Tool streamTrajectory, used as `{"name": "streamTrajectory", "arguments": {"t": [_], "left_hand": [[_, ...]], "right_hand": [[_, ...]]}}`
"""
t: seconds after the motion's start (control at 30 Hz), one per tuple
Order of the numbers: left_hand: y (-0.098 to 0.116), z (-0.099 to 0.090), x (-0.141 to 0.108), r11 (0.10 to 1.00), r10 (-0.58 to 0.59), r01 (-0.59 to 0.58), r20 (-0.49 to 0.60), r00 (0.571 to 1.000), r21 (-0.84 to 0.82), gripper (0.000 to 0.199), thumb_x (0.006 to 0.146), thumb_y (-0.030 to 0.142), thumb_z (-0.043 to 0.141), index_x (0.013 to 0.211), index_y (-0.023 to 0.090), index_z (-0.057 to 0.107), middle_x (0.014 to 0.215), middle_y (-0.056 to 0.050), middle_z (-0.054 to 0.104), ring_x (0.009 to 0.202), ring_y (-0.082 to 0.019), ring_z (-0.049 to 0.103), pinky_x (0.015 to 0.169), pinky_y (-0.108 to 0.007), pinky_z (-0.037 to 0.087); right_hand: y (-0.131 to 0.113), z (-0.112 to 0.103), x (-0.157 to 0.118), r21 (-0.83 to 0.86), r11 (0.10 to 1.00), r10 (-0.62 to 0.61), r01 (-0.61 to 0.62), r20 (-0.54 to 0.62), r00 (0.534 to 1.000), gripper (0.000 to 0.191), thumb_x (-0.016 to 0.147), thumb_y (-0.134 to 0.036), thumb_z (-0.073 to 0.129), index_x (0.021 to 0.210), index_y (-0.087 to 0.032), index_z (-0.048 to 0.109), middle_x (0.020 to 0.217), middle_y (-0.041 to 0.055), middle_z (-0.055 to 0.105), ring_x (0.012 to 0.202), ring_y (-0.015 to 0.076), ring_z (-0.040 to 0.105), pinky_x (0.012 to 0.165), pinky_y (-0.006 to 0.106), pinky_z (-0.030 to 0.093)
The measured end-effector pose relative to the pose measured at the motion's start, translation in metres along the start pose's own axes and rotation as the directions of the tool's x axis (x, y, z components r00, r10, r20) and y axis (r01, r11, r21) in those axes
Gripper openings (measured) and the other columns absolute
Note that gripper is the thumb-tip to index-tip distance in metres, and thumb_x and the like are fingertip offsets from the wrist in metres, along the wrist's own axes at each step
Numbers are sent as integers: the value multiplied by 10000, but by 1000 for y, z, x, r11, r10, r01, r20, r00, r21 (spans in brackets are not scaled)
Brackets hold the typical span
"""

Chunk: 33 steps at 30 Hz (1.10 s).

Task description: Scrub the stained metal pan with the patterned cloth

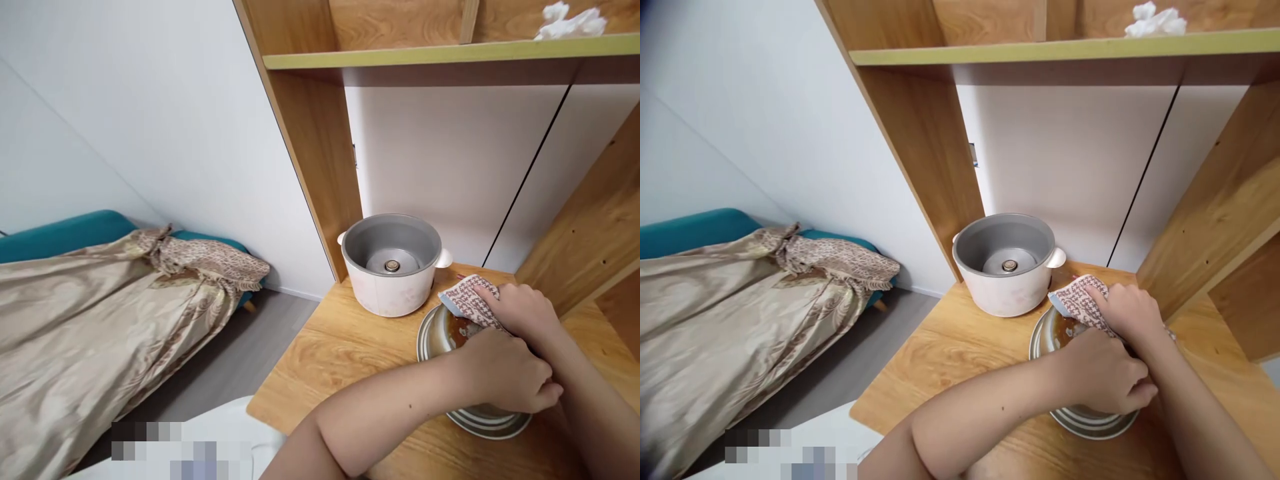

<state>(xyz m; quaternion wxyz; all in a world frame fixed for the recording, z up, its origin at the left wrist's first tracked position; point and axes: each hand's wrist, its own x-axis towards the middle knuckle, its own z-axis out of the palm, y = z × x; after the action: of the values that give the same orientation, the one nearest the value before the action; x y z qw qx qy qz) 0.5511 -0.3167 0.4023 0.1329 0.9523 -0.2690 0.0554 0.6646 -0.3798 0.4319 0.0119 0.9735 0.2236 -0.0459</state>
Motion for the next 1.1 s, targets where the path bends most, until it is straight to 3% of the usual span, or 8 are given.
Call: {"name": "streamTrajectory", "arguments": {"t": [0.1,0.23,0.4,0.5,0.67,0.83,0.9,1.1], "left_hand": [[0,3,0,1000,-13,13,-8,1000,11,509,1079,513,398,1025,201,797,812,-71,744,830,-294,736,774,-468,569],[-1,6,0,999,-20,21,-36,999,35,501,1063,530,433,977,196,797,805,-83,744,797,-284,734,765,-450,561],[-2,7,1,998,9,-6,-56,998,59,457,1048,494,482,938,195,810,740,-61,728,777,-247,726,781,-396,544],[-3,7,1,998,15,-11,-53,999,67,446,1047,489,482,952,207,814,729,-43,727,753,-236,721,763,-386,534],[-2,8,1,996,1,3,-46,999,87,500,1054,527,453,930,203,813,768,-58,741,733,-253,722,701,-398,513],[-2,7,1,996,15,-9,-60,998,90,465,1045,505,487,976,185,817,817,-52,759,797,-246,736,752,-393,524],[-2,7,2,996,15,-10,-64,998,87,453,1038,502,497,1000,185,817,842,-51,765,826,-252,740,747,-394,525],[-3,8,2,997,-4,7,-42,999,82,494,1044,522,454,937,202,815,767,-59,744,714,-261,720,667,-402,512]], "right_hand": [[-1,0,-2,-4,993,-119,119,-59,991,704,1032,-666,302,1092,-149,777,1068,234,776,1027,398,728,833,447,505],[-1,3,0,110,935,-336,337,-33,941,637,1020,-669,346,1128,-201,765,1101,167,797,1053,353,729,846,405,494],[-2,4,-5,22,998,-64,65,-44,997,809,1017,-728,253,1025,-133,802,1042,257,784,1009,406,741,809,465,515],[-3,3,-7,-8,989,-146,146,-52,988,764,1034,-687,257,1007,-138,787,1052,252,781,1015,415,732,807,465,504],[-5,1,-4,100,897,-425,431,-75,902,506,1027,-581,414,1140,-212,741,1136,141,793,1067,326,721,851,376,476],[-8,-1,-8,23,982,-185,186,-32,982,738,1047,-663,255,1028,-141,777,1081,244,781,1054,404,726,834,452,487],[-8,-1,-9,6,990,-141,141,-21,990,773,1051,-670,226,1001,-134,782,1078,259,776,1056,414,726,840,463,488],[-7,-1,-6,52,926,-371,373,-58,927,558,1045,-601,358,1085,-196,740,1103,179,787,1050,360,727,809,401,476]]}}
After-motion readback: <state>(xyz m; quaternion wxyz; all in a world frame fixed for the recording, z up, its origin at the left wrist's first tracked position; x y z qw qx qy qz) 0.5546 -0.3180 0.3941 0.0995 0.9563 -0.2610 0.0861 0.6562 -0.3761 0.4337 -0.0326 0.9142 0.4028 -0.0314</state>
